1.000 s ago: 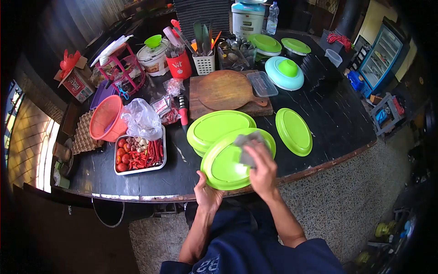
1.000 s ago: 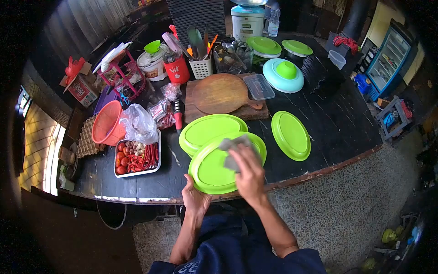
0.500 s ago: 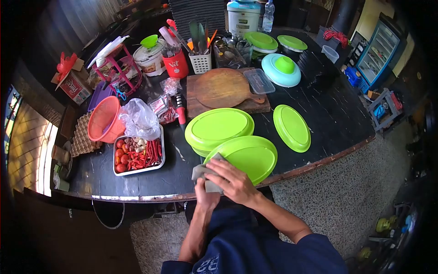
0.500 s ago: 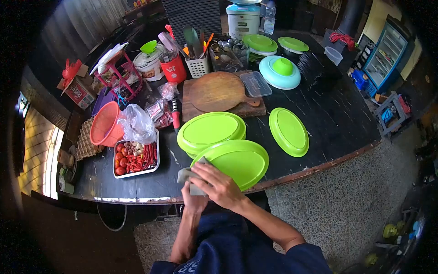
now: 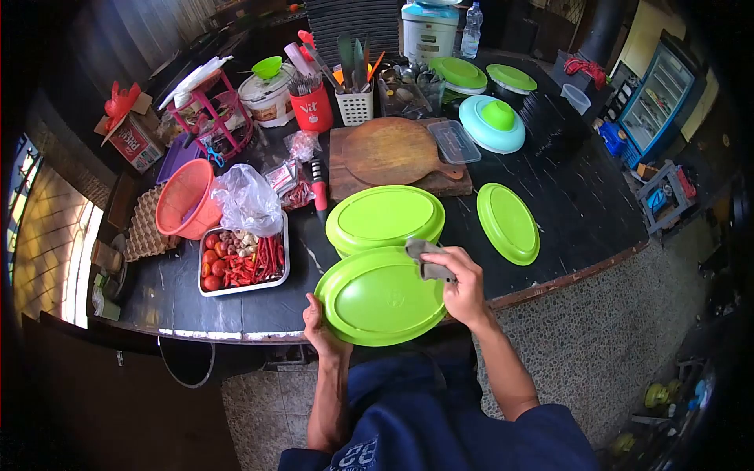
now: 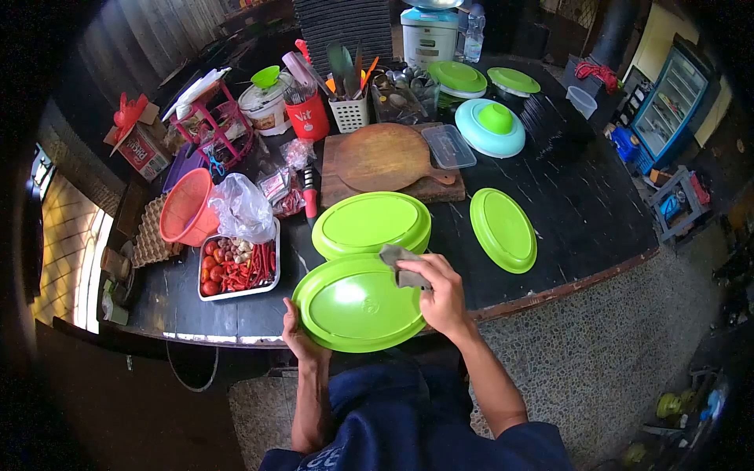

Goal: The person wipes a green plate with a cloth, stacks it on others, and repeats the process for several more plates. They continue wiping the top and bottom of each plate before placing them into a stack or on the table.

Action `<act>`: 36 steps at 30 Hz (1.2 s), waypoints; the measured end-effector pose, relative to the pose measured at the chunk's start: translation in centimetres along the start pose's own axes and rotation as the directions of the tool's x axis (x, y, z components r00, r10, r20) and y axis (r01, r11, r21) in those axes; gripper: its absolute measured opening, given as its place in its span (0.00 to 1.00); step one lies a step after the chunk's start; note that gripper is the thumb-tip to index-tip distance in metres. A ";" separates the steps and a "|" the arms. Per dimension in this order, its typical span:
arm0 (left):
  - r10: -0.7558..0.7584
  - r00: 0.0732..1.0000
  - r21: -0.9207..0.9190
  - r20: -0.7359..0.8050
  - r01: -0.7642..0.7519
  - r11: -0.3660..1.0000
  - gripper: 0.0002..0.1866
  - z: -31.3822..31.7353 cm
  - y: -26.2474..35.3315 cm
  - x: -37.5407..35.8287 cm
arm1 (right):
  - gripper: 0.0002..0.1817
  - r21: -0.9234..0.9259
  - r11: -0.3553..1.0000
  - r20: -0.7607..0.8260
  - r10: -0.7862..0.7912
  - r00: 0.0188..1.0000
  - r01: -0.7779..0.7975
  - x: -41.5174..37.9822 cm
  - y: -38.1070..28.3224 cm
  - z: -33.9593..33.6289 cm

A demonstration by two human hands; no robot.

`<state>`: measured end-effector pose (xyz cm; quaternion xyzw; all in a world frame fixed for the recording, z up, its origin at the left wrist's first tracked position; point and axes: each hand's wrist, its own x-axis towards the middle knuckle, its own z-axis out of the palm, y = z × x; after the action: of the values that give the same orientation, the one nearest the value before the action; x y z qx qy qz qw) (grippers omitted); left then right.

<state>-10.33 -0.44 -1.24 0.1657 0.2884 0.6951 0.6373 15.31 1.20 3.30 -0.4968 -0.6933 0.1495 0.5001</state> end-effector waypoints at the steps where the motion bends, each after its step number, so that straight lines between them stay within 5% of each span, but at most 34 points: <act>1: -0.013 1.000 -0.019 0.008 0.013 1.000 0.22 0.7 0.4 -0.1 | 0.30 0.008 1.000 -0.048 0.020 0.999 -0.020 -0.5 0.4 -0.2; 7: -0.087 0.992 -0.142 -0.092 0.073 0.987 0.25 3.0 -0.2 0.0 | 0.28 -0.171 0.983 -0.251 0.019 0.968 -0.064 -5.0 -0.3 1.0; 10: -0.131 0.982 -0.158 -0.138 0.109 0.981 0.27 4.4 -0.9 0.1 | 0.23 -0.258 0.965 -0.346 -0.131 0.929 0.040 -6.5 -0.9 2.4; 14: -0.184 0.983 -0.315 -0.011 0.172 0.933 0.30 6.8 -2.2 -0.1 | 0.19 -0.170 0.971 -0.148 -0.193 0.970 0.167 -8.8 -2.7 4.6; 20: -0.334 0.928 -0.154 0.167 0.359 0.920 0.29 6.5 -1.9 -1.0 | 0.21 -0.133 0.940 0.111 -0.300 0.947 0.314 -5.3 -6.2 5.0; 25: -0.279 0.956 -0.054 0.089 0.284 0.957 0.27 2.3 -5.1 -1.5 | 0.25 -0.082 0.949 0.064 -0.300 0.952 0.305 -1.2 -6.1 4.7; 27: -0.143 0.954 0.174 0.263 0.099 0.980 0.26 3.0 -4.8 -2.0 | 0.29 -0.101 0.962 0.000 -0.255 0.967 0.253 0.2 -6.1 4.0; 29: -0.159 0.944 0.148 0.289 0.120 0.982 0.26 3.2 -3.7 -2.0 | 0.32 -0.113 0.975 -0.029 -0.198 0.980 0.194 1.3 -5.1 3.2; 31: -0.156 0.980 0.075 0.121 0.148 0.986 0.27 4.3 -2.1 -2.1 | 0.33 -0.106 0.991 -0.051 -0.089 0.995 0.084 1.4 -4.1 2.3; 33: -0.118 0.978 0.009 0.173 0.118 0.993 0.30 2.8 -1.1 -0.9 | 0.33 -0.024 0.999 -0.068 0.040 0.997 -0.041 0.1 -2.4 1.4; 36: -0.100 0.984 -0.057 0.148 0.109 0.992 0.31 2.3 -1.3 -0.4 | 0.31 -0.084 0.995 -0.118 -0.057 0.991 0.047 -1.5 -2.8 1.7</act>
<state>-7.88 -0.34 -0.17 0.1793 0.2269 0.6559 0.6973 12.38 -0.86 3.62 -0.5066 -0.6800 0.0782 0.5243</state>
